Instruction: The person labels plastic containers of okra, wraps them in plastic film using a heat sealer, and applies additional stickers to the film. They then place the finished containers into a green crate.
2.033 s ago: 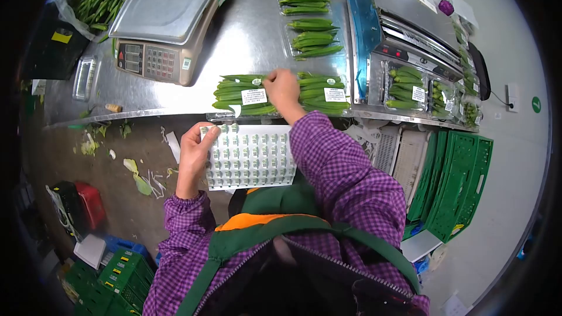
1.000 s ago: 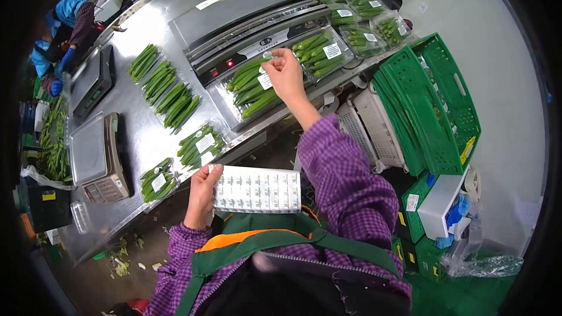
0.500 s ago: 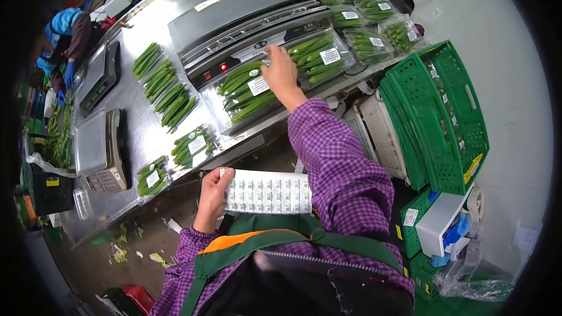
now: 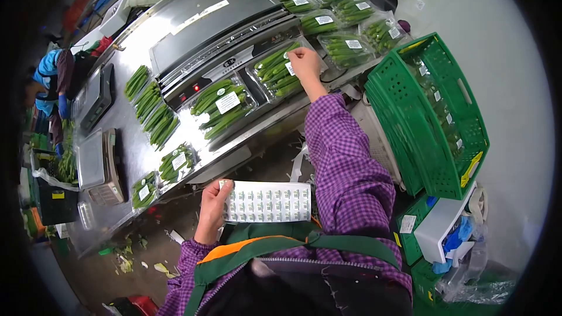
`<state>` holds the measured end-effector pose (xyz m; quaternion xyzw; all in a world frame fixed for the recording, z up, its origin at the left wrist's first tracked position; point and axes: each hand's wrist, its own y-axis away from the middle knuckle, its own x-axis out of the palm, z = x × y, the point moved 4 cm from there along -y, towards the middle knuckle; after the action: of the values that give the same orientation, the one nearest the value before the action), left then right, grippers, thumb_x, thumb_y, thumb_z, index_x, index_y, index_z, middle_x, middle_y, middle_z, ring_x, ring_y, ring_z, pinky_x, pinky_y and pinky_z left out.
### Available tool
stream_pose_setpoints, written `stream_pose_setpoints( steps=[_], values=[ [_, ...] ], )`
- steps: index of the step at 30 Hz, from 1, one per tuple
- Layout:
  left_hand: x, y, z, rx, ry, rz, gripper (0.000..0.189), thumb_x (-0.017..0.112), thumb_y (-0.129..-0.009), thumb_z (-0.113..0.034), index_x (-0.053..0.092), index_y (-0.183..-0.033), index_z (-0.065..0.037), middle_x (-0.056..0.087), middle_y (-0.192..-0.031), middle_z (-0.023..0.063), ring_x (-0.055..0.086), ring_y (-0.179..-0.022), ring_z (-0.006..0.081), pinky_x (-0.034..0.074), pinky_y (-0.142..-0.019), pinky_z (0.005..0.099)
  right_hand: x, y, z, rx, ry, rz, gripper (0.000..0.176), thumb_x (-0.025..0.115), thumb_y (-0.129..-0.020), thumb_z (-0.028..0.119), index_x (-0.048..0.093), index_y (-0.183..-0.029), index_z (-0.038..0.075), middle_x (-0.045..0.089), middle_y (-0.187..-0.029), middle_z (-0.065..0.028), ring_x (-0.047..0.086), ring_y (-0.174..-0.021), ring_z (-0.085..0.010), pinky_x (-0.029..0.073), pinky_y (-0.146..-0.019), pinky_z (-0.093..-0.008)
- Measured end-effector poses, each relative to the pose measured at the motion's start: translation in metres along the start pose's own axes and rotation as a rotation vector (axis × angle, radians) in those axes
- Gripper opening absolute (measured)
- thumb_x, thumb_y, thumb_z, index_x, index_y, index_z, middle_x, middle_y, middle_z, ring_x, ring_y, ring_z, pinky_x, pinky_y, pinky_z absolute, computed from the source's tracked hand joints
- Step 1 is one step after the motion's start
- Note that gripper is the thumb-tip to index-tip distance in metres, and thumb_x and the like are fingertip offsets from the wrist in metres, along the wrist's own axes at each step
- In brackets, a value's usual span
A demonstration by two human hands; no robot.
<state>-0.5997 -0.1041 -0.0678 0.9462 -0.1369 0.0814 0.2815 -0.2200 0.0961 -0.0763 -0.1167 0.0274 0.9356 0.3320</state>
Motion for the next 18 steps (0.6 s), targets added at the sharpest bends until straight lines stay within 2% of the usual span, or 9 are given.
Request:
stream_pose_setpoints(
  steps=[3, 4, 6, 9, 11, 13, 15, 16, 18],
  values=[
    [0.021, 0.003, -0.005, 0.029, -0.052, -0.012, 0.018, 0.060, -0.089, -0.017, 0.063, -0.092, 0.000, 0.061, -0.078, -0.0019, 0.053, -0.068, 0.0036, 0.043, -0.062, 0.0198, 0.000, -0.001, 0.012, -0.082, 0.462, 0.029, 0.020, 0.071, -0.071, 0.020, 0.067, -0.082, 0.004, 0.066, -0.076, -0.0120, 0.064, -0.071, -0.0268, 0.049, -0.066, -0.0363],
    [0.028, 0.003, -0.006, 0.053, -0.064, -0.010, 0.018, 0.059, -0.090, -0.017, 0.062, -0.093, 0.000, 0.061, -0.080, -0.0022, 0.053, -0.071, 0.0036, 0.043, -0.064, 0.0200, -0.002, -0.010, 0.013, -0.079, 0.461, 0.048, 0.020, 0.071, -0.071, 0.020, 0.067, -0.082, 0.004, 0.066, -0.076, -0.0120, 0.064, -0.071, -0.0268, 0.049, -0.066, -0.0363],
    [0.046, 0.001, -0.012, 0.114, -0.115, 0.036, 0.020, 0.053, -0.092, -0.016, 0.061, -0.097, 0.001, 0.061, -0.087, -0.0028, 0.051, -0.078, 0.0033, 0.042, -0.071, 0.0202, -0.013, -0.011, 0.004, -0.287, 0.433, -0.074, 0.023, 0.071, -0.071, 0.022, 0.067, -0.086, 0.004, 0.067, -0.077, -0.0114, 0.064, -0.071, -0.0275, 0.049, -0.065, -0.0360],
    [0.067, -0.002, -0.022, 0.121, -0.060, 0.045, 0.022, 0.051, -0.093, -0.017, 0.061, -0.097, 0.001, 0.061, -0.086, -0.0030, 0.051, -0.077, 0.0033, 0.041, -0.070, 0.0201, -0.029, 0.031, 0.042, -0.293, 0.353, 0.185, 0.025, 0.068, -0.076, 0.020, 0.065, -0.094, 0.003, 0.068, -0.081, -0.0103, 0.065, -0.072, -0.0223, 0.050, -0.066, -0.0326],
    [0.079, -0.010, -0.023, 0.130, -0.037, 0.056, 0.022, 0.051, -0.093, -0.018, 0.061, -0.097, 0.001, 0.061, -0.086, -0.0031, 0.051, -0.076, 0.0033, 0.041, -0.070, 0.0199, -0.035, 0.084, 0.070, -0.259, 0.197, 0.597, 0.027, 0.067, -0.078, 0.021, 0.065, -0.099, 0.003, 0.068, -0.083, -0.0094, 0.064, -0.071, -0.0171, 0.049, -0.066, -0.0297],
    [0.092, -0.019, -0.026, 0.168, -0.068, 0.118, 0.023, 0.050, -0.094, -0.019, 0.061, -0.100, 0.001, 0.063, -0.090, -0.0001, 0.055, -0.078, 0.0045, 0.044, -0.071, 0.0198, -0.047, 0.144, 0.091, -0.201, 0.097, 0.869, 0.028, 0.066, -0.080, 0.022, 0.064, -0.100, 0.002, 0.067, -0.084, -0.0093, 0.062, -0.071, -0.0157, 0.048, -0.065, -0.0281],
    [0.113, -0.024, -0.033, 0.178, -0.089, 0.147, 0.025, 0.049, -0.095, -0.021, 0.061, -0.099, 0.001, 0.061, -0.086, -0.0019, 0.052, -0.077, 0.0035, 0.042, -0.069, 0.0197, -0.061, 0.177, 0.098, -0.505, 0.161, 0.870, 0.028, 0.069, -0.075, 0.019, 0.063, -0.097, 0.002, 0.062, -0.084, -0.0121, 0.062, -0.071, -0.0240, 0.049, -0.064, -0.0336],
    [0.125, -0.026, -0.037, 0.188, -0.109, 0.169, 0.027, 0.047, -0.096, -0.022, 0.061, -0.097, 0.001, 0.059, -0.083, -0.0037, 0.048, -0.076, 0.0026, 0.040, -0.068, 0.0197, -0.068, 0.186, 0.098, -0.546, 0.192, 0.831, 0.026, 0.068, -0.074, 0.017, 0.064, -0.096, 0.003, 0.061, -0.085, -0.0116, 0.061, -0.074, -0.0272, 0.048, -0.066, -0.0357],
    [0.143, -0.035, -0.038, 0.193, -0.137, 0.197, 0.030, 0.046, -0.096, -0.024, 0.061, -0.097, 0.001, 0.058, -0.081, -0.0043, 0.046, -0.075, 0.0023, 0.039, -0.067, 0.0194, -0.084, 0.191, 0.094, -0.608, 0.241, 0.733, 0.021, 0.067, -0.076, 0.012, 0.064, -0.095, 0.003, 0.060, -0.084, -0.0090, 0.059, -0.072, -0.0248, 0.048, -0.064, -0.0331]
  ],
)
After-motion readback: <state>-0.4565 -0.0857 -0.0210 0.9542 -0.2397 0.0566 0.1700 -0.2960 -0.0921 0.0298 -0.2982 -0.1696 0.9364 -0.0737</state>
